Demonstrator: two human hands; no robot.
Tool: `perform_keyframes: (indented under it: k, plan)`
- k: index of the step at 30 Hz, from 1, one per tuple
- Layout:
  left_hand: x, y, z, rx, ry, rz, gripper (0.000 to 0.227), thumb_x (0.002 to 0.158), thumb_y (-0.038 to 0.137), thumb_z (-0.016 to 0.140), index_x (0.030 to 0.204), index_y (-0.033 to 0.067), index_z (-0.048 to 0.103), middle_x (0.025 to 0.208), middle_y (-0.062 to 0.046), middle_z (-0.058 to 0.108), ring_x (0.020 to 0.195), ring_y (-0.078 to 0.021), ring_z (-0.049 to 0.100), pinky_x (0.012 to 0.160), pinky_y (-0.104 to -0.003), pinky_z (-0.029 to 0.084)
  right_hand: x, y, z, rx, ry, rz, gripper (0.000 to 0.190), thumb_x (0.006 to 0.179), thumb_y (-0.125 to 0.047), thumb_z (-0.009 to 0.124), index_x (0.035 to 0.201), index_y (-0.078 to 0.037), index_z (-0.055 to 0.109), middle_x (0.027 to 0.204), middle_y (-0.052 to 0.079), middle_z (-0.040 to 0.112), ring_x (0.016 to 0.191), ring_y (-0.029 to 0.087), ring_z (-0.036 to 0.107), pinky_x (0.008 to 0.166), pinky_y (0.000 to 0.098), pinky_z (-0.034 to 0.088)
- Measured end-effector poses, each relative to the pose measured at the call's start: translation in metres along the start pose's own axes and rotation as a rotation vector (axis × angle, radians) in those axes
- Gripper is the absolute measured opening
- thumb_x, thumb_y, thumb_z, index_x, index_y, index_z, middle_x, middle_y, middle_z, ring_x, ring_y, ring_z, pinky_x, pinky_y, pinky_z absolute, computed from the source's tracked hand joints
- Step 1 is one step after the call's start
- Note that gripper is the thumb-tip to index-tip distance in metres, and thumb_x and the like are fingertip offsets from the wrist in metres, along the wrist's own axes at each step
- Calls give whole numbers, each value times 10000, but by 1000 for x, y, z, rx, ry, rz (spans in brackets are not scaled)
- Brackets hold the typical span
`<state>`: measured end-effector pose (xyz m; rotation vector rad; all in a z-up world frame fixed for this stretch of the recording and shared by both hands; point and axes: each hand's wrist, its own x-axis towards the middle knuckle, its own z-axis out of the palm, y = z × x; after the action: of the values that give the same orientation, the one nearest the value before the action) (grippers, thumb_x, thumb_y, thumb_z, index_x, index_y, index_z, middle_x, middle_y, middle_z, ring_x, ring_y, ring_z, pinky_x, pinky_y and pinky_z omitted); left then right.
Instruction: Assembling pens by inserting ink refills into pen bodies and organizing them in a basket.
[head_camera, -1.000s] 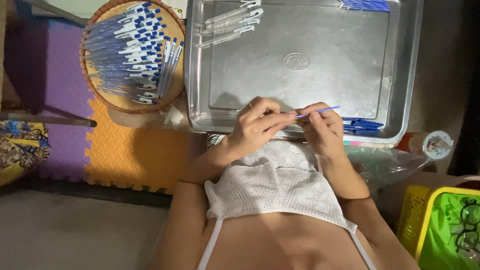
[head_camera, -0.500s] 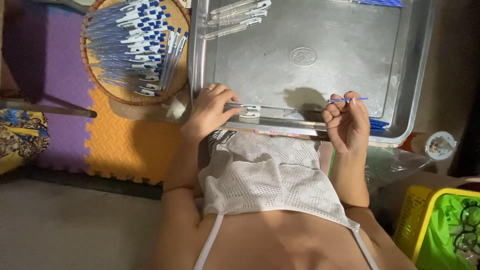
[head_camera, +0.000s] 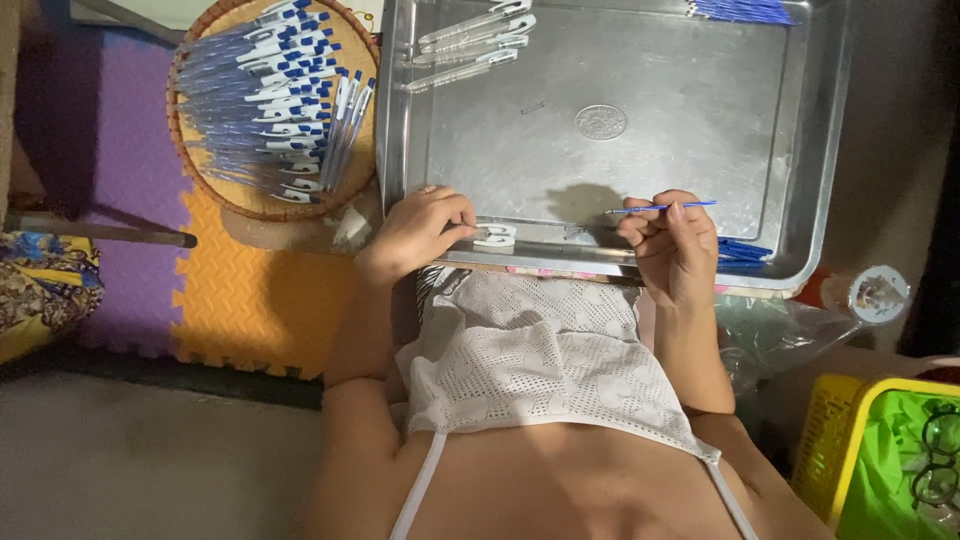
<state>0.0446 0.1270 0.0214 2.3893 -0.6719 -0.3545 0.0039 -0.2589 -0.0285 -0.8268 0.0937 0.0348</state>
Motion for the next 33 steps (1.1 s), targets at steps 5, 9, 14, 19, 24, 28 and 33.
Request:
perform_keyframes:
  k: [5,9,14,19,24,28,33]
  plan:
    - [-6,10,-6,-65,1,-5,115,944,158,760,1053,154,724,904,-84,709,980,-345,716,873,-459,564,1,-1,8,-46,-23,-26,227,1098,-226,543,1225,-42,580,1196,291,748,1005,322,807,937,439,680]
    - [-8,23,-13,-216,76,-106,171,1042,153,669,1186,168,759,1053,-80,713,1049,-302,734,891,-408,580,2,0,16,-144,-65,-89,229,1111,-225,514,1229,-36,568,1209,287,747,1022,308,803,938,420,675]
    - [2,14,12,-329,284,61,272,1025,112,726,1275,221,723,1080,-21,668,1048,-253,717,883,-363,592,-4,-2,54,-266,-164,-218,243,1106,-182,503,1188,42,552,1200,363,717,1049,357,787,947,431,651]
    - [9,42,6,-395,292,150,297,1011,49,735,1274,185,716,1113,-40,668,1021,-242,716,873,-359,607,-9,-7,91,-338,-239,-308,204,1119,-114,478,1155,71,554,1186,368,725,1078,345,780,911,333,609]
    - [9,54,3,-373,289,199,259,1011,78,737,1254,165,714,1130,-42,664,1047,-273,723,878,-392,615,-12,-9,94,-340,-204,-375,221,1109,-106,489,1147,101,555,1156,354,732,1082,325,776,888,300,587]
    - [8,61,-1,-401,312,244,244,1010,57,733,1242,131,719,1099,-74,677,998,-296,723,843,-400,612,-9,-14,88,-341,-210,-399,219,1111,-108,492,1143,104,537,1154,386,719,1052,377,783,854,318,602]
    - [15,49,18,-421,325,283,260,1011,56,728,1258,139,725,1095,-69,705,1013,-282,717,853,-392,603,-10,-19,96,-504,-252,-374,213,1118,-55,491,1121,141,575,1159,347,725,1174,414,732,970,446,612]
